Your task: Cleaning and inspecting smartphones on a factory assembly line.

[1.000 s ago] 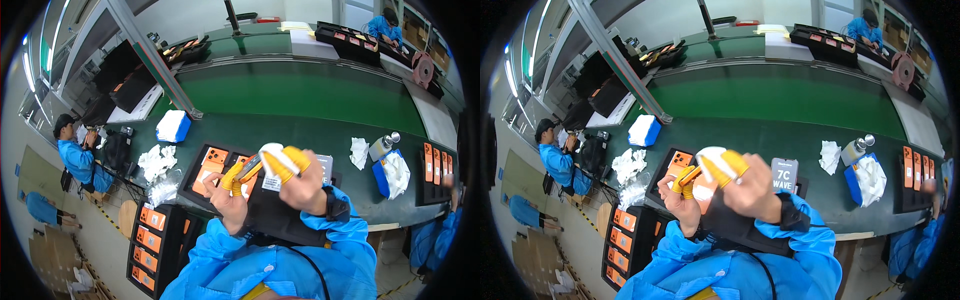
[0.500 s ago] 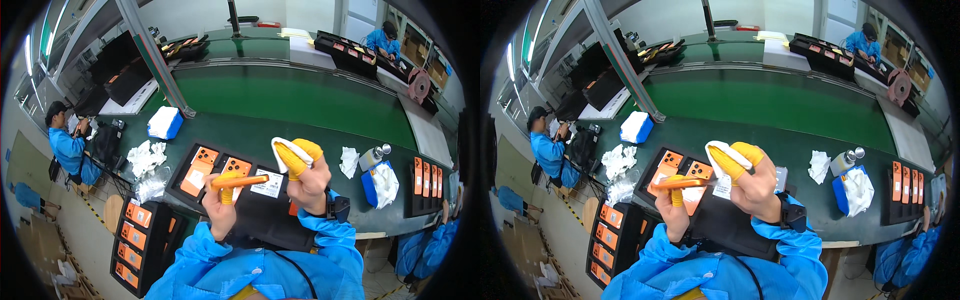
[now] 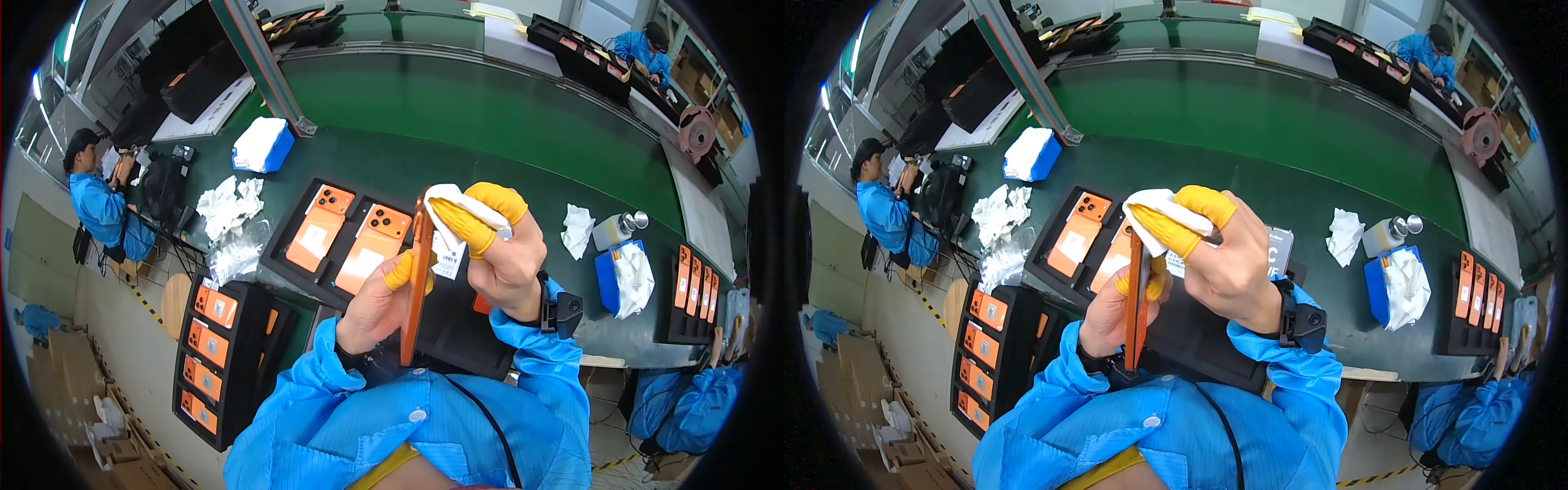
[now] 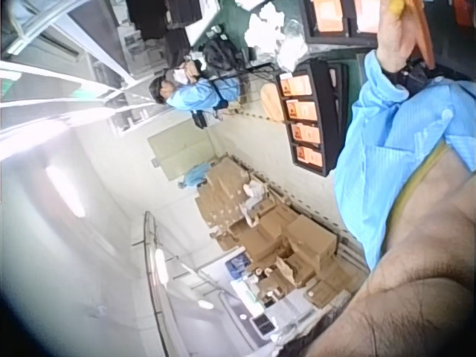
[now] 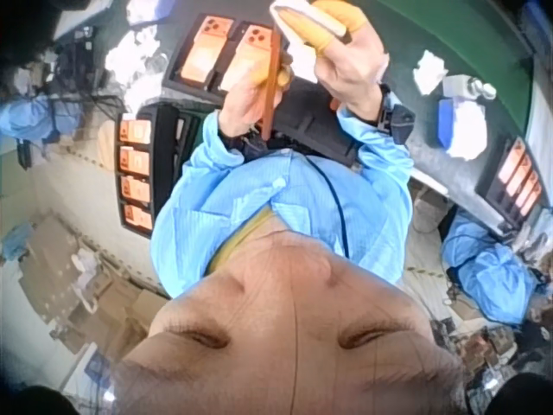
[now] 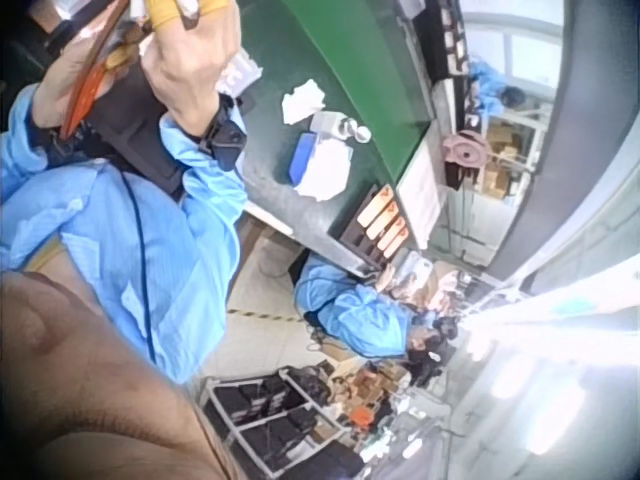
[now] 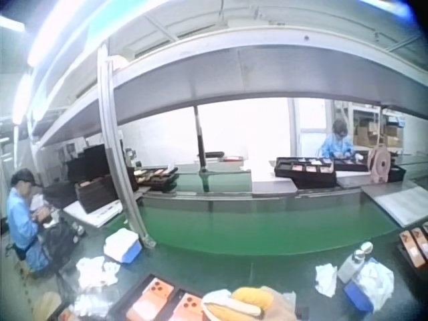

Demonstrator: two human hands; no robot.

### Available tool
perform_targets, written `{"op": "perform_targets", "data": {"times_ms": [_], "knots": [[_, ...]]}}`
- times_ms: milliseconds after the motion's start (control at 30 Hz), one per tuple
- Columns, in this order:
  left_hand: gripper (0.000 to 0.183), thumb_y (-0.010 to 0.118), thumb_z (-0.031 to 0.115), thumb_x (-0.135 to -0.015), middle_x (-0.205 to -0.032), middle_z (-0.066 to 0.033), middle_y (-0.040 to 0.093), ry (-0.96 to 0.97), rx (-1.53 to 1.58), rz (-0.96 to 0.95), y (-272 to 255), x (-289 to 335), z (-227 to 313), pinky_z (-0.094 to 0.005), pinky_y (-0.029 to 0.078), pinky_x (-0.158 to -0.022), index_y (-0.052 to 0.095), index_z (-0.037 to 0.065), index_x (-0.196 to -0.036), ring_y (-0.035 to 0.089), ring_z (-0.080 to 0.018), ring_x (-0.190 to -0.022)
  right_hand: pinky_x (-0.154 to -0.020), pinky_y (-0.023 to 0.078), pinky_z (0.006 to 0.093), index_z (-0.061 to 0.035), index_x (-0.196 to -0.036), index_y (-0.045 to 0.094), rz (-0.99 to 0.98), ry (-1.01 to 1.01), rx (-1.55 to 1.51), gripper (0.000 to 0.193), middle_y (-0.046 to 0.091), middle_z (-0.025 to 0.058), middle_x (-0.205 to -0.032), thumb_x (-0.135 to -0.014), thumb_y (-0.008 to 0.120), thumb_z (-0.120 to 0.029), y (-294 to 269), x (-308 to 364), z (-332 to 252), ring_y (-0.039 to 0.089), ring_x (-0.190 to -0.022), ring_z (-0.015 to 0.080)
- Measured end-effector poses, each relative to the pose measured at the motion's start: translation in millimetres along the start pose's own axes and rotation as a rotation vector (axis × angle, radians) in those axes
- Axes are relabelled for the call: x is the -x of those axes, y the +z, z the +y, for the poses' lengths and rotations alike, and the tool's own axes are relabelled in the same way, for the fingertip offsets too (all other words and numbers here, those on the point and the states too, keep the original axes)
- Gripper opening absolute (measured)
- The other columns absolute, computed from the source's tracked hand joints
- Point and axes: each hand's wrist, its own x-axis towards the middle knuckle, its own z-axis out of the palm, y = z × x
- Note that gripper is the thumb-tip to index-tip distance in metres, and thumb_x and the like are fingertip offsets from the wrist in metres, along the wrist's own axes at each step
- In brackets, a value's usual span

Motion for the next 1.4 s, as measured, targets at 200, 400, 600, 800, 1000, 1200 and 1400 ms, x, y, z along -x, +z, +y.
{"op": "perform_targets", "data": {"times_ms": [200,400,600,800,1000,1200,1400], "knots": [[0.035,0.052,0.030,-0.094,-0.106,-0.0039,0.060,0.042,-0.047,-0.002,-2.0,4.3,-4.5,-0.0272,0.044,-0.087,0.054,0.004,-0.118,0.056,-0.0144,-0.097,-0.049,0.042,0.0322,-0.0049,-0.093,0.071,-0.086,-0.087,0.006,0.044,0.063,0.0137,-0.094,-0.050,0.064,-0.008,0.7,2.3,-14.6,0.057,-0.064,0.0240],[0.036,0.056,0.028,-0.093,-0.112,-0.0060,0.061,0.397,-0.548,0.050,20.6,12.4,5.8,-0.0316,0.044,-0.094,0.053,0.004,-0.120,0.055,-0.0169,-0.111,-0.049,0.041,0.0299,-0.0085,-0.086,0.071,-0.175,-0.226,-0.145,0.041,0.064,0.0127,-0.091,-0.047,0.060,-0.014,-2.5,3.8,-31.8,0.055,-0.063,0.0206],[0.042,0.058,0.032,-0.090,-0.108,-0.0032,0.061,0.004,-0.117,-0.072,-8.1,-0.6,1.3,-0.0297,0.046,-0.087,0.053,0.005,-0.121,0.057,-0.0137,-0.100,-0.060,0.048,0.0295,-0.0041,-0.097,0.071,-0.067,0.022,0.056,0.037,0.063,0.0129,-0.092,-0.059,0.075,-0.006,-0.4,-1.4,6.9,0.060,-0.071,0.0242],[0.043,0.053,0.029,-0.094,-0.119,-0.0043,0.057,0.103,-0.094,-0.078,-21.6,-8.2,9.2,-0.0315,0.043,-0.095,0.048,0.002,-0.128,0.054,-0.0148,-0.108,-0.054,0.047,0.0328,-0.0050,-0.094,0.072,-0.072,0.005,-0.117,0.041,0.064,0.0144,-0.092,-0.054,0.064,-0.001,12.9,2.5,-8.3,0.058,-0.067,0.0254],[0.024,0.056,0.022,-0.092,-0.086,-0.0064,0.057,0.159,0.018,0.116,-8.8,-2.7,21.4,-0.0259,0.052,-0.069,0.053,0.004,-0.108,0.059,-0.0144,-0.082,-0.054,0.046,0.0313,-0.0066,-0.090,0.070,-0.284,-0.271,-0.275,0.046,0.063,0.0102,-0.094,-0.046,0.059,-0.012,17.6,25.0,-36.0,0.058,-0.069,0.0211],[0.042,0.056,0.028,-0.091,-0.107,-0.0025,0.062,0.011,-0.091,-0.155,-15.1,-1.7,17.2,-0.0296,0.046,-0.087,0.051,0.003,-0.124,0.058,-0.0132,-0.096,-0.052,0.044,0.0336,-0.0069,-0.092,0.072,0.021,-0.113,0.022,0.040,0.064,0.0134,-0.096,-0.054,0.061,-0.001,16.0,5.1,9.6,0.058,-0.066,0.0246],[0.034,0.053,0.025,-0.094,-0.099,-0.0074,0.059,0.055,-0.147,-0.020,-7.2,-8.6,15.8,-0.0256,0.047,-0.073,0.052,0.002,-0.119,0.058,-0.0172,-0.086,-0.057,0.049,0.0331,-0.0053,-0.097,0.071,0.002,0.071,-0.065,0.045,0.064,0.0141,-0.093,-0.056,0.057,0.007,20.4,4.5,3.8,0.060,-0.069,0.0275]]}}
